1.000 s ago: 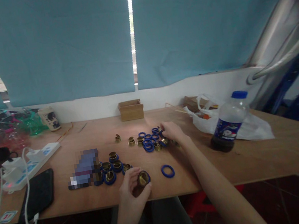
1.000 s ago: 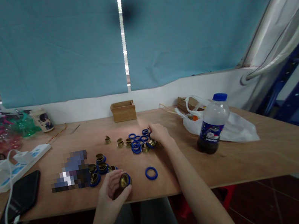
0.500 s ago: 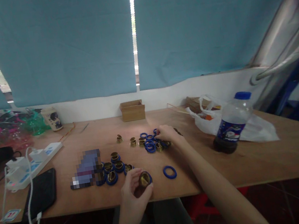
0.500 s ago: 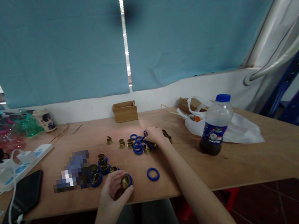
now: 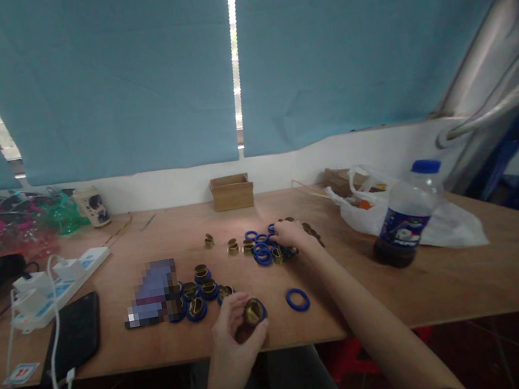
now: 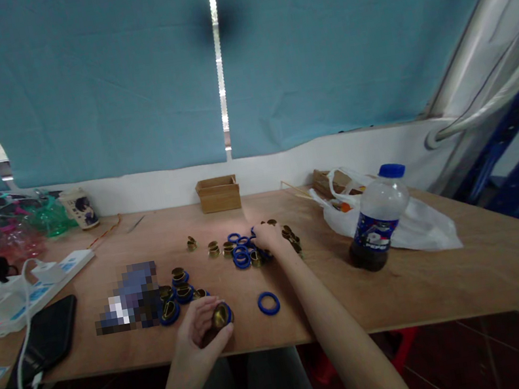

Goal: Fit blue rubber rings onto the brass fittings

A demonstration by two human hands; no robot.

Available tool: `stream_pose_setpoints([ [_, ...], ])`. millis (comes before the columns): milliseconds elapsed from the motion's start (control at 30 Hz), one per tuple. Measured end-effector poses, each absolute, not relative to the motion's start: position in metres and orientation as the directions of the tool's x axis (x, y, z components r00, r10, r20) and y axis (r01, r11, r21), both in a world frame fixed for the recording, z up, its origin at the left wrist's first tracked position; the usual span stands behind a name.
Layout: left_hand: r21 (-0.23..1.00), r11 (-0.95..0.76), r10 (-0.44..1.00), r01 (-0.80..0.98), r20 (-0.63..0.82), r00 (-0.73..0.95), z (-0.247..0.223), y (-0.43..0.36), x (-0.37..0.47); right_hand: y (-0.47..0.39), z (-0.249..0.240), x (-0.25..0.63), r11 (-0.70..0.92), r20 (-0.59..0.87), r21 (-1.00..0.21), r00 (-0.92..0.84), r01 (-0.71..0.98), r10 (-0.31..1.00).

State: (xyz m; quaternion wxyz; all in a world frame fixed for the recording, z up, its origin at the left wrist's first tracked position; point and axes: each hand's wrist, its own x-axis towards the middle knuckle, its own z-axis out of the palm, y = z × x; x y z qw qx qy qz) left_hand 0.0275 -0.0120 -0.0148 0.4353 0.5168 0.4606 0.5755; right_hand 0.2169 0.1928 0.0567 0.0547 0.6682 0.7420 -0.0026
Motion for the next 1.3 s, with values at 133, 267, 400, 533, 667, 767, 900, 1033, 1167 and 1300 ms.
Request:
stream_pose_setpoints([
  [133, 0.981, -0.193, 0.978, -0.026, 0.19, -0.081, -0.015, -0.012, 0.027, 0.19, 0.056, 0.218, 0.103, -0.069, 0.063, -0.099, 0.993, 0.993],
  [267, 0.981, -0.193, 0.979, -0.032, 0.19, -0.076, -0.015, -0.012, 0.027, 0.188, 0.054, 0.218, 0.102, -0.058, 0.04, -0.1, 0.994, 0.993],
  [400, 0.981, -0.188, 0.98, -0.04, 0.185, -0.073, -0.013, -0.012, 0.027, 0.19, 0.057, 0.222, 0.112, -0.059, -0.018, -0.112, 0.994, 0.992],
  [533, 0.982, -0.179, 0.981, -0.053, 0.174, -0.081, -0.011, -0.012, 0.027, 0.185, 0.07, 0.231, 0.143, -0.01, -0.118, -0.145, 0.983, 0.989],
  [667, 0.984, -0.162, 0.984, -0.069, 0.156, -0.087, -0.009, -0.014, 0.03, 0.162, 0.087, 0.231, 0.251, 0.106, -0.254, -0.231, 0.934, 0.967],
  [767, 0.983, -0.159, 0.986, -0.089, 0.153, -0.07, -0.006, -0.017, 0.033, 0.131, 0.092, 0.222, 0.375, 0.223, -0.365, -0.311, 0.852, 0.924],
  [900, 0.979, -0.159, 0.986, -0.126, 0.15, -0.075, -0.003, -0.02, 0.033, 0.086, 0.085, 0.205, 0.511, 0.374, -0.489, -0.36, 0.707, 0.855],
  [1033, 0.98, -0.139, 0.988, -0.143, 0.128, -0.083, 0.001, -0.023, 0.029, 0.041, 0.065, 0.185, 0.542, 0.495, -0.596, -0.261, 0.592, 0.829],
  [1167, 0.987, -0.099, 0.992, -0.13, 0.088, -0.087, 0.009, -0.029, 0.029, 0.0, 0.042, 0.16, 0.516, 0.554, -0.784, 0.013, 0.346, 0.833],
  [1300, 0.993, -0.102, 0.994, -0.064, 0.1, -0.032, 0.014, -0.033, 0.033, -0.023, 0.031, 0.146, 0.485, 0.501, -0.862, 0.099, 0.144, 0.86],
])
